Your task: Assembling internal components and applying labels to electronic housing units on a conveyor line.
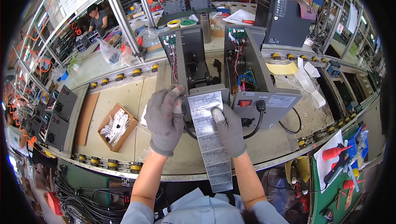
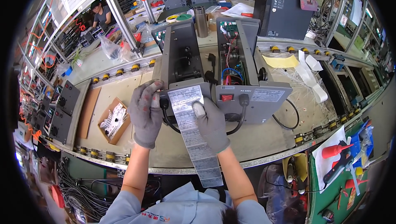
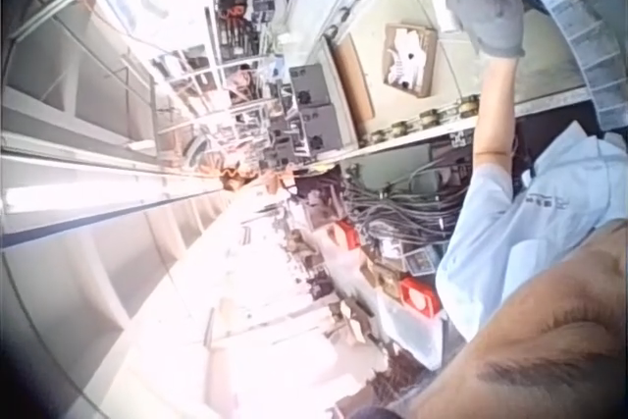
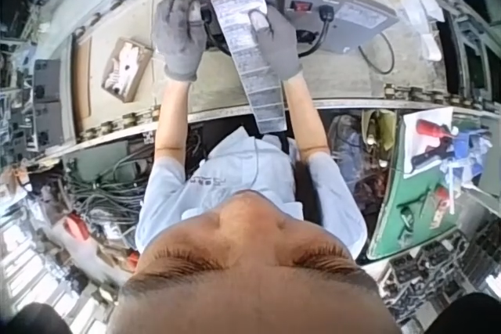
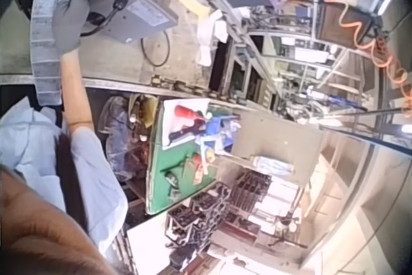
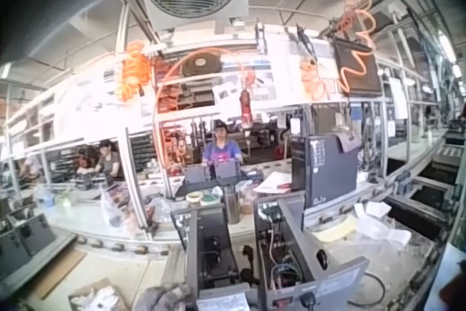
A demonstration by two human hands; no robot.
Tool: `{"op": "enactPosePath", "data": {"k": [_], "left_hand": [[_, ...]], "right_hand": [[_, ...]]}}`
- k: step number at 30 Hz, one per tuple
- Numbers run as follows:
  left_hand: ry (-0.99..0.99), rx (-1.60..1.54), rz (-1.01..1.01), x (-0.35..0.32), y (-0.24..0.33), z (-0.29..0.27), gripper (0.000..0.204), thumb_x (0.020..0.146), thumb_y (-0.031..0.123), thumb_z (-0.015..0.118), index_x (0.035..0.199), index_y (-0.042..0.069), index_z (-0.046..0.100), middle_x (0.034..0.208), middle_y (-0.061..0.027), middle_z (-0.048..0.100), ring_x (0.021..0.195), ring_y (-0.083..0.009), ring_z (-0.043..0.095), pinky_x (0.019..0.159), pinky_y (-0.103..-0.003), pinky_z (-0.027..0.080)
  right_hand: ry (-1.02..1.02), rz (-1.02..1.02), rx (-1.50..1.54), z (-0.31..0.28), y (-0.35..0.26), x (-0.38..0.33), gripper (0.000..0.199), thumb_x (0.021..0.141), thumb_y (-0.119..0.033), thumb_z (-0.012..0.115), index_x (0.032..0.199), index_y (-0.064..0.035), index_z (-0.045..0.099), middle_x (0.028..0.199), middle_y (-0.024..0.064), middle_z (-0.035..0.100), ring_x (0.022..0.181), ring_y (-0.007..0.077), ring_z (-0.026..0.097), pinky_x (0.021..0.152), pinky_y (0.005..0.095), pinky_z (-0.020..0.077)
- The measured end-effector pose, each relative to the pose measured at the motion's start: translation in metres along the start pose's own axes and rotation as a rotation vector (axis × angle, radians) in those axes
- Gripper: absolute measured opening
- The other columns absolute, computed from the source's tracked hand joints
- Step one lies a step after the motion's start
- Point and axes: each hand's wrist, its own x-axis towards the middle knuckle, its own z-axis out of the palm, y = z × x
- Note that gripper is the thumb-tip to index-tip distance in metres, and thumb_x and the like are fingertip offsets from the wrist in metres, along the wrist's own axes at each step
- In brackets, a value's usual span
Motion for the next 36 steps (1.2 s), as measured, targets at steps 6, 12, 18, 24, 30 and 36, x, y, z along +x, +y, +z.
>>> {"op": "enactPosePath", "data": {"k": [6, 12, 18, 24, 30, 36], "left_hand": [[0.003, -0.010, -0.004, -0.0014, -0.0019, -0.0021, 0.021, 0.085, 0.009, 0.052, 0.103, 0.003, 0.060, 0.094, -0.0144, 0.063, 0.084, -0.0323, 0.059, 0.075, -0.037, 0.047], [-0.008, -0.017, -0.035, -0.0006, 0.0025, -0.0041, 0.021, 0.084, 0.007, 0.052, 0.102, 0.003, 0.061, 0.095, -0.0141, 0.063, 0.083, -0.0314, 0.059, 0.074, -0.037, 0.048], [-0.014, -0.014, -0.033, -0.0007, 0.0006, -0.0043, 0.023, 0.081, 0.004, 0.053, 0.103, 0.004, 0.061, 0.095, -0.0138, 0.063, 0.083, -0.0309, 0.059, 0.074, -0.036, 0.048], [-0.021, -0.004, -0.044, -0.0012, 0.0013, -0.0043, 0.025, 0.080, 0.004, 0.053, 0.103, 0.005, 0.061, 0.095, -0.0136, 0.063, 0.083, -0.0311, 0.059, 0.075, -0.037, 0.048], [-0.019, -0.004, -0.043, -0.0011, 0.0016, -0.0041, 0.025, 0.079, 0.003, 0.052, 0.102, 0.005, 0.061, 0.094, -0.0132, 0.063, 0.083, -0.0310, 0.059, 0.074, -0.037, 0.047], [-0.057, -0.006, -0.051, -0.0005, 0.0001, -0.0044, 0.025, 0.081, 0.010, 0.056, 0.105, 0.005, 0.060, 0.097, -0.0130, 0.062, 0.086, -0.0305, 0.058, 0.075, -0.036, 0.047]], "right_hand": [[-0.008, 0.001, 0.012, 0.0030, 0.0007, 0.0003, 0.022, 0.093, -0.020, 0.051, 0.101, -0.0007, 0.058, 0.083, 0.0188, 0.060, 0.074, 0.0348, 0.059, 0.066, 0.0337, 0.0463], [0.025, -0.003, 0.019, 0.0061, 0.0066, -0.0013, 0.022, 0.093, -0.021, 0.051, 0.098, -0.0004, 0.057, 0.081, 0.0191, 0.059, 0.072, 0.0353, 0.057, 0.065, 0.0345, 0.0458], [-0.007, 0.027, -0.011, 0.0051, 0.0031, -0.0025, 0.023, 0.093, -0.022, 0.051, 0.098, -0.0005, 0.057, 0.079, 0.0186, 0.059, 0.071, 0.0344, 0.058, 0.064, 0.0346, 0.0455], [0.012, 0.020, -0.026, 0.0062, 0.0025, -0.0036, 0.021, 0.093, -0.020, 0.051, 0.098, -0.0010, 0.057, 0.079, 0.0186, 0.059, 0.070, 0.0341, 0.058, 0.064, 0.0347, 0.0457], [0.043, 0.000, -0.043, 0.0068, 0.0016, -0.0036, 0.019, 0.092, -0.019, 0.052, 0.098, -0.0013, 0.057, 0.080, 0.0184, 0.059, 0.070, 0.0350, 0.058, 0.063, 0.0351, 0.0458], [0.030, 0.001, -0.046, 0.0056, 0.0021, -0.0033, 0.020, 0.092, -0.019, 0.052, 0.098, -0.0013, 0.057, 0.079, 0.0188, 0.059, 0.069, 0.0349, 0.057, 0.063, 0.0357, 0.0457]]}}
